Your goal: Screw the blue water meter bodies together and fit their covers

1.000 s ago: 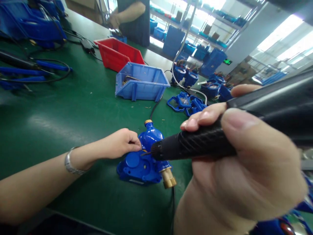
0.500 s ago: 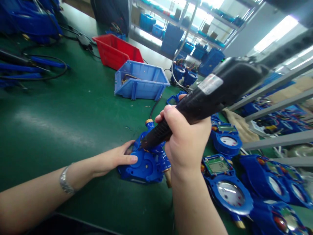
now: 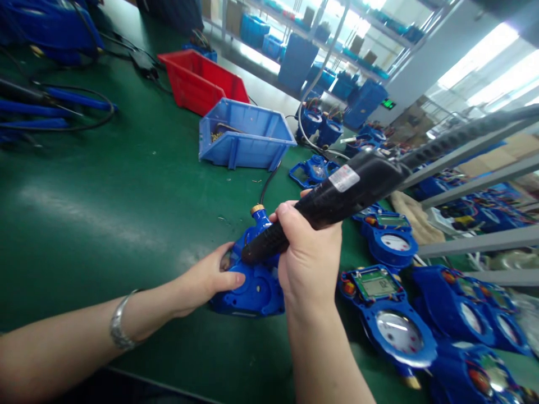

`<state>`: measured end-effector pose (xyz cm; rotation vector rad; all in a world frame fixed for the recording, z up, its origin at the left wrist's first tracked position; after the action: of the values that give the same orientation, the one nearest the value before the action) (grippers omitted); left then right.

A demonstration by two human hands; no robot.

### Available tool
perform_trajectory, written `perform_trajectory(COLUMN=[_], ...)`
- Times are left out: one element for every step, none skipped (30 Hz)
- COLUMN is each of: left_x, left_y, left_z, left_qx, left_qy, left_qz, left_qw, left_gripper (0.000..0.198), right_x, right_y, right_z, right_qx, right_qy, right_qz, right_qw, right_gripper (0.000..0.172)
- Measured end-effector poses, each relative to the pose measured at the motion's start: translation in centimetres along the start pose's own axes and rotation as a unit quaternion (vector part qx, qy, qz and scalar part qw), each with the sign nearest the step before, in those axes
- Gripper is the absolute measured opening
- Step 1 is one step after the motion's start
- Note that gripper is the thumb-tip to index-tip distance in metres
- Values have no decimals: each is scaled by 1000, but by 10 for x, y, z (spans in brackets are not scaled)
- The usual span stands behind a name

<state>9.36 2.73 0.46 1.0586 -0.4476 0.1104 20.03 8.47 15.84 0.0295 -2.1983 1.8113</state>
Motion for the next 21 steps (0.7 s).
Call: perform_trajectory(left_x=[0, -1, -1, -1, -1, -1, -1, -2, -2, -2, -2, -3, -3, -2, -1, 1, 3, 4, 4, 2, -1], left_y=[1, 1, 2, 2, 2, 2, 1, 0, 0, -1, -1, -2, -2, -3, -3, -3, -4, -4, -4, -4, -4], left_z=[1, 1, 2, 2, 2, 2, 2, 2, 2, 1, 1, 1, 1, 1, 2, 2, 1, 1, 1, 0, 0], left_qx=[0, 1, 1, 2, 2, 3, 3, 2, 2, 3, 3, 3, 1, -2, -4, -8, -10, -12, -15, -15, -16], left_qy=[3, 4, 6, 7, 7, 8, 7, 7, 6, 7, 9, 13, 15, 16, 14, 9, 5, 1, 2, 8, 15], left_qz=[-4, -6, -7, -7, -6, -4, -3, -2, -1, -1, -1, -1, 2, 8, 16, 29, 43, 56, 66, 68, 68], left_qw=[1000, 1000, 1000, 1000, 1000, 1000, 1000, 1000, 1000, 1000, 1000, 1000, 1000, 1000, 1000, 1000, 999, 998, 998, 998, 997], left_gripper=[73, 73, 72, 72, 73, 73, 73, 72, 72, 72, 71, 71, 71, 70, 70, 70, 69, 68, 67, 66, 65], right_x=[0, 0, 0, 1, 1, 2, 2, 2, 1, 1, 1, 0, 0, -1, -1, -1, 0, 3, 5, 8, 9], right_y=[0, 1, 2, 4, 4, 5, 5, 5, 5, 4, 4, 4, 4, 4, 5, 6, 8, 10, 10, 8, 1], right_z=[0, 1, 0, 0, 0, 0, 0, 0, 1, 1, 1, 2, 2, 1, 1, 1, 0, -1, -2, -3, -5], right_qx=[-3, -3, -3, -2, -3, -4, -6, -10, -14, -16, -17, -17, -16, -14, -10, -6, 3, 16, 31, 41, 42], right_qy=[1, 0, 0, 0, -1, -3, -3, -2, 0, 0, 1, 3, 5, 7, 10, 14, 15, 15, 13, 11, 9], right_qz=[2, 4, 5, 6, 7, 8, 10, 11, 11, 10, 7, 4, 2, 2, 5, 9, 13, 14, 12, 8, 4], right_qw=[1000, 1000, 1000, 1000, 1000, 1000, 1000, 1000, 1000, 1000, 1000, 1000, 1000, 1000, 1000, 1000, 1000, 1000, 999, 999, 999], right_gripper=[29, 29, 29, 29, 28, 28, 28, 27, 27, 27, 28, 29, 30, 31, 33, 34, 36, 37, 38, 39, 38])
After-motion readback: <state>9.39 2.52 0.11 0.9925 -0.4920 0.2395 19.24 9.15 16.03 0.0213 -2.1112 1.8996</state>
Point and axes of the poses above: each hand's wrist, its own z-axis away from the middle knuckle, its own x-axis out of the palm, y = z × x, the point moved 10 cm from there along -z, towards the middle knuckle, and after that the axes turned 2 degrees about -y, right-handed, at the moved point
